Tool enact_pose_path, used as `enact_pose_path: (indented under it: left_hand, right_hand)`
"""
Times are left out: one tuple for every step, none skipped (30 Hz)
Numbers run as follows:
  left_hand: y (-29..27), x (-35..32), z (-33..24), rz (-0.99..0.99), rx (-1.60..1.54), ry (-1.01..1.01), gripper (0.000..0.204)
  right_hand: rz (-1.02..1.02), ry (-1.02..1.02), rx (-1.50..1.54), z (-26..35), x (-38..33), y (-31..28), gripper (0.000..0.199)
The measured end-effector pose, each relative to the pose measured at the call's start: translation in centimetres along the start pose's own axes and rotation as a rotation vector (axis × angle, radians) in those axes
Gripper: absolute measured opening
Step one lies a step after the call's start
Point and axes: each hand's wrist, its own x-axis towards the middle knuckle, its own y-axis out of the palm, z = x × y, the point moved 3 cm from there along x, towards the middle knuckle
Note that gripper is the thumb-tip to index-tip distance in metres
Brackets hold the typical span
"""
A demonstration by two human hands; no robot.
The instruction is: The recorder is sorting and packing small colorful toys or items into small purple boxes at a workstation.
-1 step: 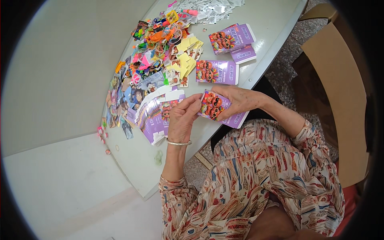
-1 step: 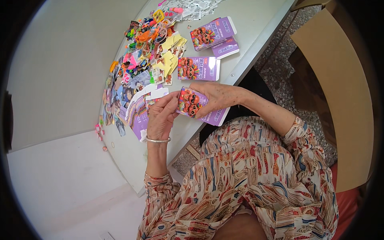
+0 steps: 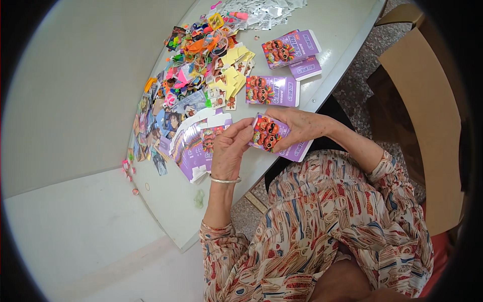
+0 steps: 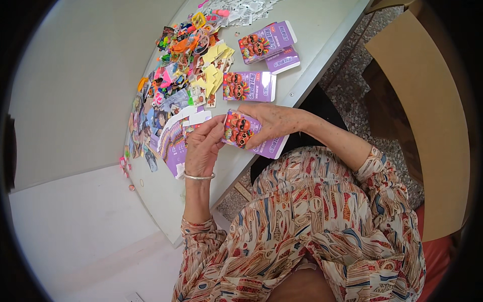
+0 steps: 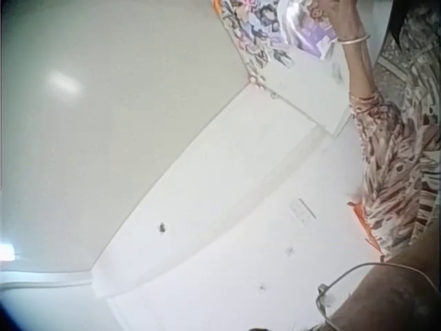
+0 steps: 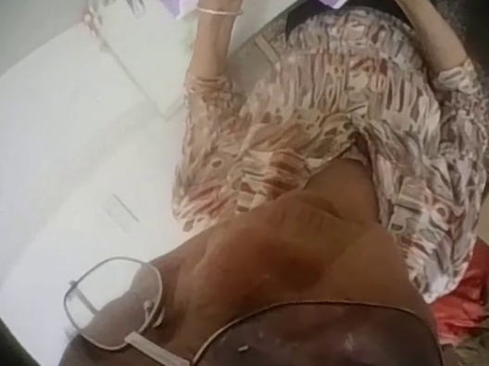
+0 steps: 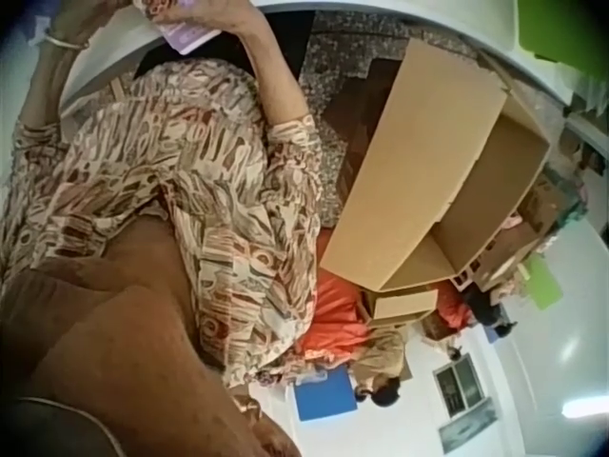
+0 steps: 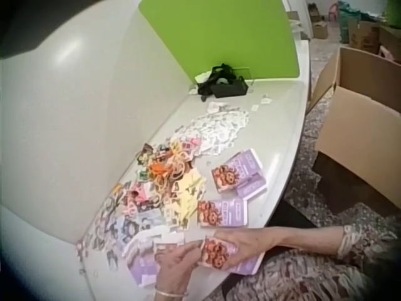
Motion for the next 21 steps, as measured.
enact_pose_path:
  left_hand:
    - [0.2, 0.0, 0.0, -0.007, 0.034, 0.014, 0.028]
    - [0.3, 0.0, 0.0, -0.006, 0.034, 0.013, 0.028]
    - [0.3, 0.0, 0.0, -0.038, 0.052, 0.024, 0.027]
    - [0.3, -0.1, 0.0, -0.069, 0.07, 0.036, 0.025]
    - [0.4, -0.1, 0.0, -0.068, 0.071, 0.034, 0.025]
    - [0.4, -0.2, 0.0, -0.091, 0.109, 0.074, 0.025]
    - [0.5, -0.3, -0.1, -0.113, 0.147, 0.114, 0.024]
    - [0.5, -0.3, 0.1, -0.114, 0.147, 0.113, 0.024]
    - [0.5, -0.3, 0.2, -0.137, 0.217, 0.169, 0.024]
    - [0.6, -0.4, 0.3, -0.161, 0.287, 0.226, 0.025]
    - [0.9, -0.4, 0.5, -0.16, 0.287, 0.224, 0.025]
    - [1.2, -0.6, 0.3, -0.169, 0.403, 0.343, 0.025]
    - [1.5, -0.8, 0.1, -0.178, 0.519, 0.462, 0.026]
    - [1.6, -0.9, -0.1, -0.175, 0.52, 0.461, 0.026]
    - [1.8, -1.3, -0.5, -0.115, 0.641, 0.462, 0.029]
    - [2.1, -1.6, -0.6, -0.053, 0.76, 0.462, 0.032]
    - [2.1, -1.9, -0.4, -0.055, 0.762, 0.461, 0.032]
    - [2.2, -2.3, 0.0, -0.073, 0.796, 0.465, 0.034]
    - [2.4, -2.5, 0.5, -0.091, 0.829, 0.469, 0.036]
    - [2.5, -2.4, 1.0, -0.096, 0.829, 0.47, 0.036]
    - [2.3, -2.1, 1.5, -0.146, 0.609, 0.501, 0.035]
  right_hand:
    - [0.006, -0.006, -0.011, -0.1, 0.0, 0.0, 0.065]
    - [0.005, -0.005, -0.01, -0.1, -0.1, 0.0, 0.065]
    - [0.002, -0.021, 0.013, 0.0, -0.1, 0.0, 0.065]
    - [0.0, -0.038, 0.035, 0.1, -0.1, 0.0, 0.065]
    - [-0.001, -0.037, 0.036, 0.0, -0.1, 0.0, 0.065]
    - [-0.005, -0.034, 0.046, -0.1, -0.2, 0.1, 0.064]
    - [-0.009, -0.031, 0.057, -0.1, -0.2, 0.1, 0.064]
    - [-0.008, -0.031, 0.058, 0.0, -0.2, 0.1, 0.064]
    - [-0.006, -0.016, 0.046, 0.0, -0.2, 0.1, 0.063]
    - [-0.003, -0.002, 0.034, 0.0, -0.2, 0.1, 0.062]
    - [-0.003, -0.001, 0.035, 0.0, -0.2, 0.1, 0.062]
    - [-0.013, -0.009, 0.043, -0.1, -0.2, 0.1, 0.06]
    - [-0.022, -0.017, 0.05, -0.1, -0.1, 0.1, 0.058]
    - [-0.026, -0.017, 0.05, -0.1, -0.2, 0.2, 0.058]
    - [-0.046, -0.007, 0.097, -0.1, -0.3, 0.2, 0.054]
    - [-0.066, 0.004, 0.144, -0.1, -0.4, 0.1, 0.05]
    - [-0.065, 0.003, 0.146, -0.2, -0.3, 0.2, 0.05]
    - [-0.059, -0.004, 0.113, -0.1, -0.3, 0.2, 0.049]
    - [-0.054, -0.011, 0.079, 0.0, -0.4, 0.2, 0.048]
    - [-0.05, -0.014, 0.078, 0.4, -0.4, 0.2, 0.048]
    - [-0.037, 0.013, 0.132, 0.7, -0.4, 0.3, 0.048]
